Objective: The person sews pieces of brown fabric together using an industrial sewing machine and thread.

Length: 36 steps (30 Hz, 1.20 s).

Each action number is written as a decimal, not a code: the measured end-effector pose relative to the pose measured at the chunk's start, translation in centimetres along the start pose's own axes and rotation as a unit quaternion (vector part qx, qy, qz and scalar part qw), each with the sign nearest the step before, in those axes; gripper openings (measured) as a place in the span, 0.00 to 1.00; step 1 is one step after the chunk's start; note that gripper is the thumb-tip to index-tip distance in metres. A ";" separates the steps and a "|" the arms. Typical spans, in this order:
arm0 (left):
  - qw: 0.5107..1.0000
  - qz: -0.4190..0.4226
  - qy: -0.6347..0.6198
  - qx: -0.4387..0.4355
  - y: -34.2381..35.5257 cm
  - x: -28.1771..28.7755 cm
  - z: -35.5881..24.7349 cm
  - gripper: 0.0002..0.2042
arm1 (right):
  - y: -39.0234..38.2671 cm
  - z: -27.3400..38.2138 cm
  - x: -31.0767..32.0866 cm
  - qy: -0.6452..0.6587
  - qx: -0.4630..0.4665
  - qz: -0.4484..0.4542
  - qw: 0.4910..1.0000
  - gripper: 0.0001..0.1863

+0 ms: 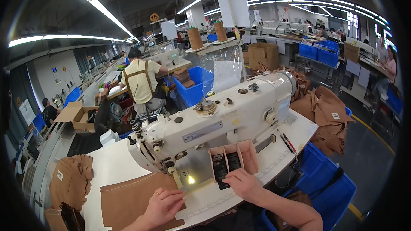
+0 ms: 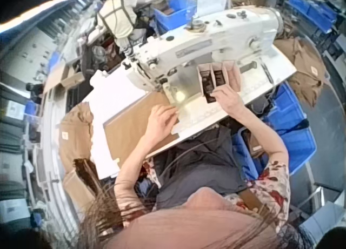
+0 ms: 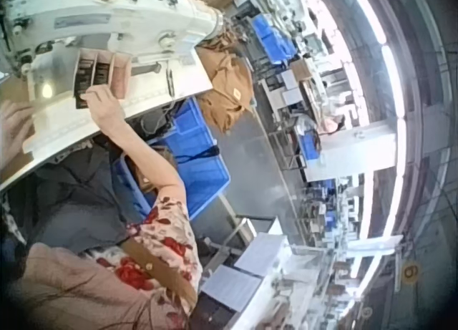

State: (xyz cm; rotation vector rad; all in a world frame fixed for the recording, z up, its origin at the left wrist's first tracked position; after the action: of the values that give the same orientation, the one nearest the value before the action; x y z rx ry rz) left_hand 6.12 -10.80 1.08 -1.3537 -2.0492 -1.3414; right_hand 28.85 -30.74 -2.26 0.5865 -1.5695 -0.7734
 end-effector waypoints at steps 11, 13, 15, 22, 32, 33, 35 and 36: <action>0.957 0.171 -0.235 0.017 5.9 -5.2 0.1 0.16 | -1.4 1.4 3.1 0.059 0.111 -0.010 0.992 0.18; 0.952 0.141 -0.260 0.083 5.1 -5.3 0.4 0.14 | -0.6 0.6 3.2 -0.031 0.043 0.013 0.999 0.18; 0.941 0.110 -0.282 0.150 4.6 -5.3 1.1 0.12 | -1.0 -1.1 2.1 -0.122 -0.019 0.035 0.992 0.21; 0.927 0.047 -0.292 0.230 4.3 -5.1 2.0 0.11 | -1.7 -2.6 2.3 -0.141 0.006 0.058 0.988 0.23; 0.882 0.030 -0.381 0.276 4.1 -6.8 1.8 0.11 | -2.4 -2.5 1.7 -0.118 -0.028 0.031 0.992 0.20; 0.881 0.030 -0.382 0.276 4.1 -6.3 1.3 0.11 | -2.7 -2.6 1.5 -0.086 -0.047 0.021 0.995 0.18; 0.858 0.041 -0.362 0.363 4.2 -4.8 0.8 0.11 | -2.9 -2.7 1.9 -0.048 -0.072 0.031 0.996 0.17; 0.857 0.041 -0.362 0.364 3.7 -4.8 1.5 0.11 | -3.0 -2.7 2.2 -0.009 -0.097 0.040 0.994 0.16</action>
State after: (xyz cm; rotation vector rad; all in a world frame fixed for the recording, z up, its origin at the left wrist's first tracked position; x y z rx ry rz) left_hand 11.88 -11.68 -1.13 -1.6382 -2.4929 0.1119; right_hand 31.05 -34.76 -2.97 0.3728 -1.5049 -0.8611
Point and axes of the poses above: each hand's wrist, its own y-axis towards the middle knuckle, its own x-axis out of the back of the hand, z = x × y, the point moved 1 cm from there along y, towards the middle knuckle, and after that the axes turned 14 degrees about -y, right-handed, at the moved point
